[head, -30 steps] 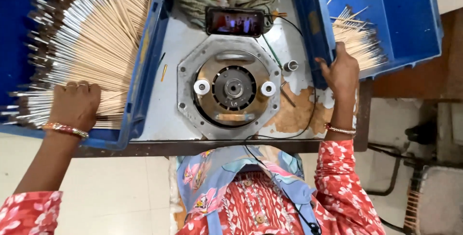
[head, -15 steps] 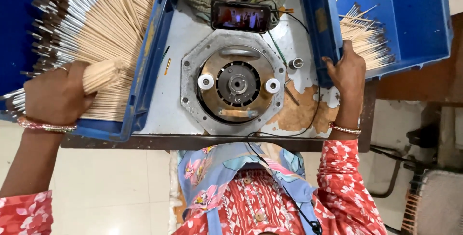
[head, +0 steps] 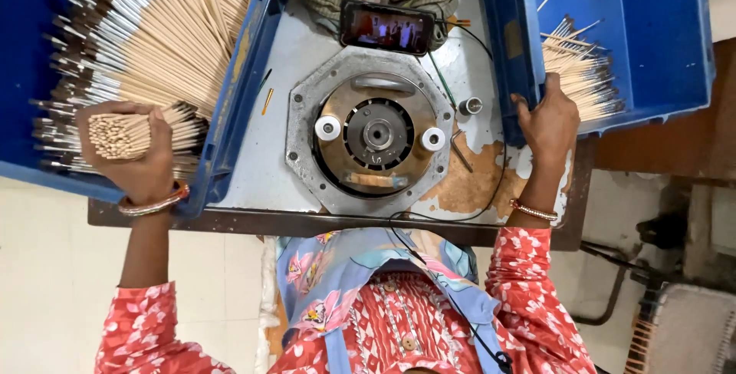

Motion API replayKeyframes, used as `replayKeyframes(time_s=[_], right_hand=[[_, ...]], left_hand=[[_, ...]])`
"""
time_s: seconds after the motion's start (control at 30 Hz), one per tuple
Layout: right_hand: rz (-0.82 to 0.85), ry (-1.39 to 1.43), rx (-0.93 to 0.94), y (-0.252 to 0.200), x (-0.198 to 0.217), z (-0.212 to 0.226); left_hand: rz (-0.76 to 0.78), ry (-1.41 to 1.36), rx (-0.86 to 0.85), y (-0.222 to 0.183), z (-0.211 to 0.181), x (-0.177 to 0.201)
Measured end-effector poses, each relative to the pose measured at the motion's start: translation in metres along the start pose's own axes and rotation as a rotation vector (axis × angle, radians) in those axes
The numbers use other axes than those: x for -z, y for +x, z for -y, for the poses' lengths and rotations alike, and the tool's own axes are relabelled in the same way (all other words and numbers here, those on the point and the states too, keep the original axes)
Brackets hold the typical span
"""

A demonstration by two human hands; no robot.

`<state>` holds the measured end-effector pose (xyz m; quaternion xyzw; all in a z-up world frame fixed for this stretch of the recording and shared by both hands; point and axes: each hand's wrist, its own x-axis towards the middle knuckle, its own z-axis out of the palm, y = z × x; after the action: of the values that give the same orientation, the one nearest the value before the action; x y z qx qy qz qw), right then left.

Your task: Operating a machine to process and organize incense sticks for manufacturing.

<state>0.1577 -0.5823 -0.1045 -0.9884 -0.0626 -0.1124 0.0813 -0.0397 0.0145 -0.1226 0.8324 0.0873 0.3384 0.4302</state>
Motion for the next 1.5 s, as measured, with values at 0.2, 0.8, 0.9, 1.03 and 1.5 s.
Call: replayKeyframes(time_s=[0.2, 0.8, 0.9, 1.03, 1.5], right_hand=[[-0.065, 0.009, 0.018, -0.002, 0.007, 0.011], [0.503, 0.708, 0.783, -0.047, 0.029, 0.261], [0.626, 0.814, 0.79, -0.053, 0.033, 0.264], [0.511, 0.795, 0.831, -0.054, 0.034, 0.269], [0.893, 0.585, 0.413, -0.078, 0.031, 0.203]], left_hand=[[-0.568, -0.303, 0.402, 0.031, 0.031, -0.012], [0.461, -1.264, 1.175, -0.136, -0.104, -0.147], [0.477, -1.242, 1.073, -0.135, -0.11, -0.136], [0.596, -1.03, 0.809, -0.138, -0.102, -0.14], [0.64, -0.743, 0.671, -0.117, -0.128, -0.133]])
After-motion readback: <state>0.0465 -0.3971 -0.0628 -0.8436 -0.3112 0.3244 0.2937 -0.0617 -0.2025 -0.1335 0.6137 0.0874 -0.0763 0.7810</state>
